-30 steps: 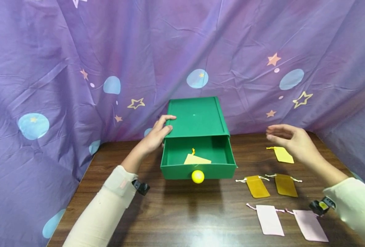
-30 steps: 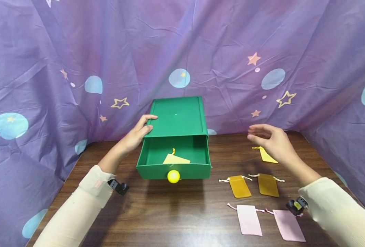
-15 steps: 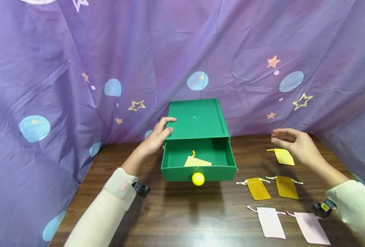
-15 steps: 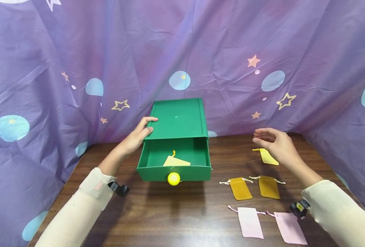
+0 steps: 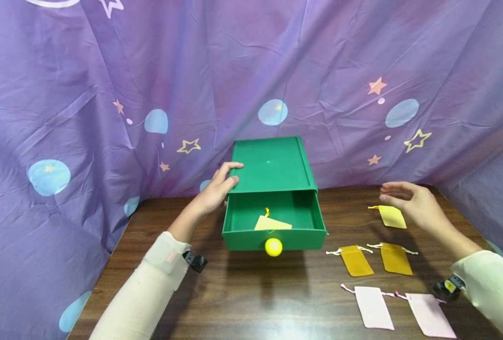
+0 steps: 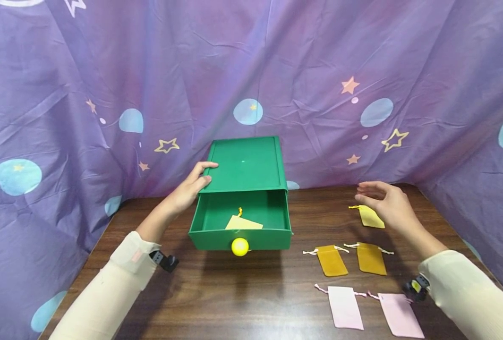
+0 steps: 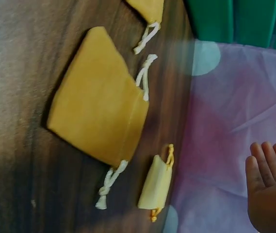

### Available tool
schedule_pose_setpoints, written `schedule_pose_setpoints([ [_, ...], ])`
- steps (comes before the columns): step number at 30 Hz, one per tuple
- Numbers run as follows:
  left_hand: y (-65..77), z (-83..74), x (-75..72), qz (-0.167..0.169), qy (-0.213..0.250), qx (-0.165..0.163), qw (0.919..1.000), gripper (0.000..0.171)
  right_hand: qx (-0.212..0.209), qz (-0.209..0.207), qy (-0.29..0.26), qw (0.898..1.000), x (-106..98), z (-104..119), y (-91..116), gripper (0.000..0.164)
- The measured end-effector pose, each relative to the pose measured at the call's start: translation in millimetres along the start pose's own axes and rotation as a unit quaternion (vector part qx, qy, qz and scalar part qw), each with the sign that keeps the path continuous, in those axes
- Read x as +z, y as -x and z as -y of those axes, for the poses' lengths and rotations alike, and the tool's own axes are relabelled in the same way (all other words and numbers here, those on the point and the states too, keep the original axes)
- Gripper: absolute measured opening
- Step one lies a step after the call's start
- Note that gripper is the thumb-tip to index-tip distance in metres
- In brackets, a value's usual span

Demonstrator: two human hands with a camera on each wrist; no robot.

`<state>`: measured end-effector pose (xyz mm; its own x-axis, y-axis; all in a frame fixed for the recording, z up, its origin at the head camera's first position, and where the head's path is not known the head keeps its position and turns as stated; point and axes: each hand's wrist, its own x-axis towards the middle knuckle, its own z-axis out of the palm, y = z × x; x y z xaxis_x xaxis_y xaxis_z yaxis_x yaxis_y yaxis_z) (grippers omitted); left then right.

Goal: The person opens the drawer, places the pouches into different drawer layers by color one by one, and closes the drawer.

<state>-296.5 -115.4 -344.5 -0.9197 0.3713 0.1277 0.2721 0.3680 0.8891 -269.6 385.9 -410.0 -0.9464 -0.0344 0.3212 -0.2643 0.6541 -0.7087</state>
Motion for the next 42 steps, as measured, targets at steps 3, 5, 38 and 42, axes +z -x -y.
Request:
schedule_pose_setpoints([
  [3, 1.1, -0.7, -0.3, -0.004, -0.001, -0.002, 1.0, 0.047, -0.002, -0.001, 0.002, 1.0, 1, -5, 1, 0.046],
  [5, 1.4, -1.0, -0.2, -0.006, -0.003, 0.0, 1.0, 0.047, 0.001, -0.003, -0.001, 1.0, 2, -8, 2, 0.047],
  [38, 1.4, -1.0, -1.5, 0.0, -0.008, 0.006, 0.9999, 0.048, 0.036, -0.003, 0.057, 0.998, 5, -39, 5, 0.046],
  [42, 1.0, -1.1, -0.5, 0.0, -0.011, 0.01, 0.9999, 0.047, 0.039, 0.0, 0.064, 0.997, 5, -42, 6, 0.046],
])
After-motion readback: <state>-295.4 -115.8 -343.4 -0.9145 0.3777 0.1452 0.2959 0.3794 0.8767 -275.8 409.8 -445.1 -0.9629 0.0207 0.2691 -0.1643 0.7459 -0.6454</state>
